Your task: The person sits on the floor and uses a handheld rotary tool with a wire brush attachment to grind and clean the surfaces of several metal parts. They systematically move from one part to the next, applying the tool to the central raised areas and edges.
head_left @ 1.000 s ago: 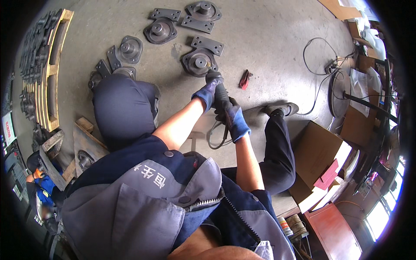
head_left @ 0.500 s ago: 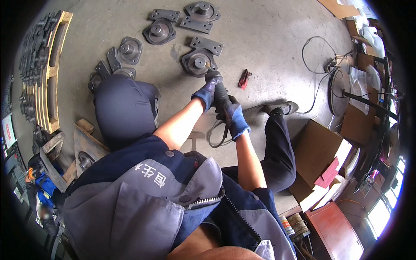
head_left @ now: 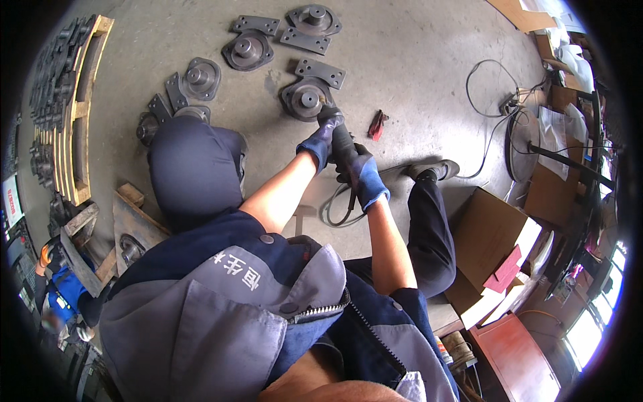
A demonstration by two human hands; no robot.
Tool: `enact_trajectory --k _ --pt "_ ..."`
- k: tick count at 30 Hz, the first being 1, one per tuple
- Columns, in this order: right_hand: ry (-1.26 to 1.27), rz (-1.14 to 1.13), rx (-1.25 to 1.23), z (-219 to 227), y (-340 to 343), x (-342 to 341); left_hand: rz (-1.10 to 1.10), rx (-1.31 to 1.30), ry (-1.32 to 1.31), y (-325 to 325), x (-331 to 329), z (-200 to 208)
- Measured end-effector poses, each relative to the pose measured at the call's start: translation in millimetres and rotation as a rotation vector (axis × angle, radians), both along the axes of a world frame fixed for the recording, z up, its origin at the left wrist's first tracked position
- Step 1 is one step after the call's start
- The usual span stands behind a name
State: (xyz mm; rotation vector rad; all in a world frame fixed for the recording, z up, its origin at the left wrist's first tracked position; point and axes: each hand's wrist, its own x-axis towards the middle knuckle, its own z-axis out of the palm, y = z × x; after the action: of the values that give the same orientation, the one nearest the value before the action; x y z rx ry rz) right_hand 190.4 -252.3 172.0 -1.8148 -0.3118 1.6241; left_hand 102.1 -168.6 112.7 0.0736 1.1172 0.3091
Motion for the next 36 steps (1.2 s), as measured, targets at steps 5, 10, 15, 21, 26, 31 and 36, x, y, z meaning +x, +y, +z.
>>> enact_trajectory --k 5,10,15,21,26,31,36 --pt "0.040 -0.068 -0.001 5 4 10 0.050 0.025 -0.027 2 10 17" --pt "-0.034 -0.005 0.034 8 -5 8 0.041 -0.031 -0.076 -3 10 2" --pt "-0.009 -0.047 -0.010 12 -18 -1 0.003 -0.003 0.014 -17 2 15" --pt "-0.011 -0.078 0.070 9 -39 -9 -0.168 0.017 -0.010 -26 -4 12" --pt "0.019 -0.090 0.088 10 -45 -13 -0.207 0.000 0.003 -26 -7 15" --pt "0.007 -0.126 0.130 21 -46 -21 -0.097 0.056 0.015 -31 -11 20" --pt "0.058 -0.202 0.259 -2 -55 -26 -0.234 0.034 -0.063 -22 -13 15"
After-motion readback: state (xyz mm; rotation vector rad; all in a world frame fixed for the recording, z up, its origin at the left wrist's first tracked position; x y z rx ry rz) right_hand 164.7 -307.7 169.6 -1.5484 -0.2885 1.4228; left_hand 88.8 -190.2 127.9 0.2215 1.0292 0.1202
